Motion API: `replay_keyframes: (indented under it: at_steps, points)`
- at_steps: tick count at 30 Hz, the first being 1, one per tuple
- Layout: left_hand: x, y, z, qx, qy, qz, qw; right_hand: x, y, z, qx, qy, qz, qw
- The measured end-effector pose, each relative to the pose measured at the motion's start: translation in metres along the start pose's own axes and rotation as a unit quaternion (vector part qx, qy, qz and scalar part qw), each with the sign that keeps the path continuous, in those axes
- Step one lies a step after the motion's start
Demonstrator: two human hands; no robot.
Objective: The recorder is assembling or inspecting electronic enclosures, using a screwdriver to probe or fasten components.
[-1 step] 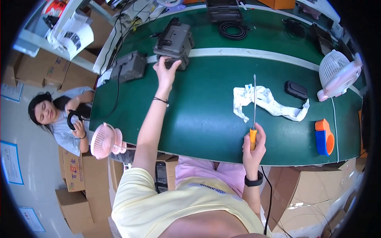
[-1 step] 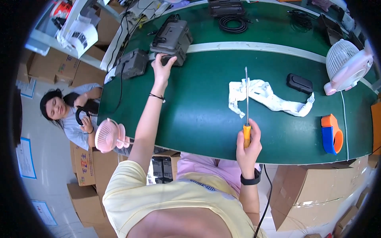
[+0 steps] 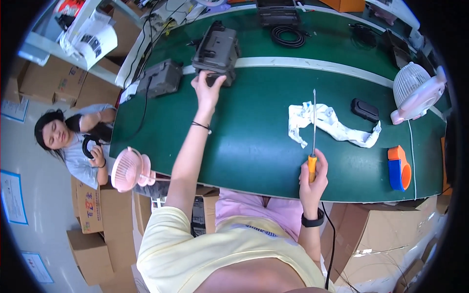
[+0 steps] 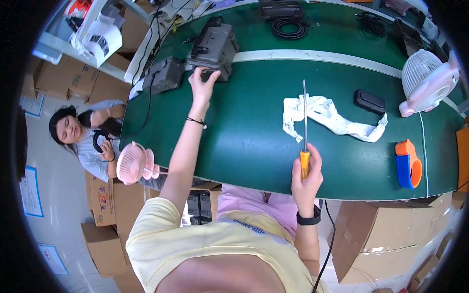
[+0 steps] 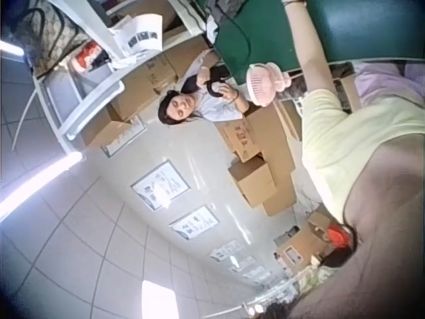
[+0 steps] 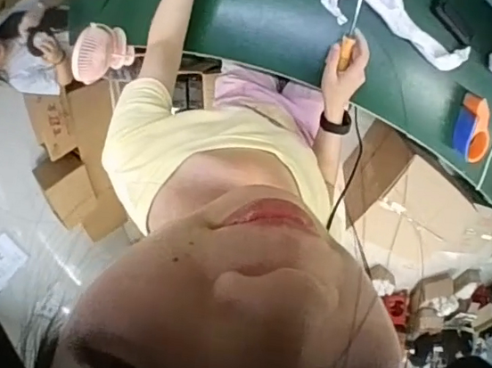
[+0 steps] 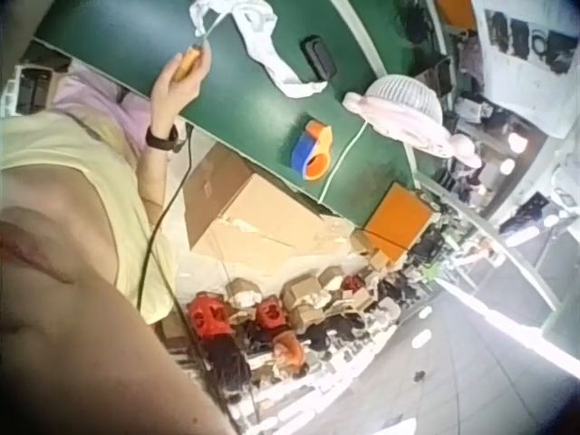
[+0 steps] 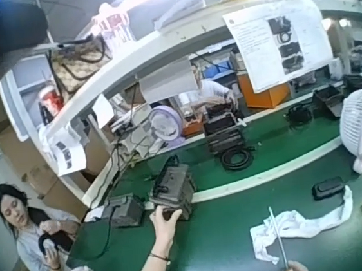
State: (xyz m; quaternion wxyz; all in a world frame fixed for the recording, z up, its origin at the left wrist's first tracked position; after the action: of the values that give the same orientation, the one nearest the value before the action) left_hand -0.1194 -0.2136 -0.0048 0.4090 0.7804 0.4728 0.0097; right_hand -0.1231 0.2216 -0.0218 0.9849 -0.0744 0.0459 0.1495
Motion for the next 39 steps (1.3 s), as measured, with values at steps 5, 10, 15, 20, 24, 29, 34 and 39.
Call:
replay_keyframes:
  at_steps: [5,10,15,20,24,29,34,39]
  points:
    - [0.130,0.005,-0.068,-0.032,-0.043,-0.006,0.999,0.002,-0.001,0.003,0.016,0.008,0.002,1.000]
    - [0.268,0.033,-0.160,0.406,0.017,0.397,0.823,0.003,0.000,0.003,-0.029,0.010,-0.012,0.999]
    - [0.170,0.102,-0.173,-0.024,-0.345,-0.045,0.937,0.003,0.008,-0.002,-0.045,0.024,-0.018,0.999]
    - [0.077,0.080,-0.129,-0.013,-0.302,0.124,0.945,0.003,0.003,0.000,-0.042,0.040,-0.022,0.998]
    - [0.067,0.068,-0.119,-0.011,-0.289,0.169,0.942,0.005,0.003,-0.002,-0.032,0.046,-0.027,0.998]
    - [0.117,0.092,-0.132,-0.084,-0.337,0.079,0.935,-0.002,0.003,-0.006,-0.092,0.068,-0.044,0.993]
    - [0.132,0.104,-0.122,0.004,-0.281,0.146,0.949,-0.020,-0.022,0.003,-0.117,0.038,-0.011,0.992]
    - [0.150,0.118,-0.130,-0.105,-0.359,-0.007,0.927,-0.040,-0.036,0.006,-0.050,0.020,-0.024,0.998]
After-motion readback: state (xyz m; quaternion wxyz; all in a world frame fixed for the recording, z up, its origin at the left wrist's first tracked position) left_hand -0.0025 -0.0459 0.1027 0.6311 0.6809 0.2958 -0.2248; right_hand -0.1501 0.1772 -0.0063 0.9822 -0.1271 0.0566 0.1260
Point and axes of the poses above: each hand's wrist, its own x-axis away from the middle knuckle, its own y-axis out of the back of the hand, z = x × y, the point moved 6 cm from there along -x, towards the middle knuckle, and after that the axes turned 15 degrees about -x, right-handed, at the moved point
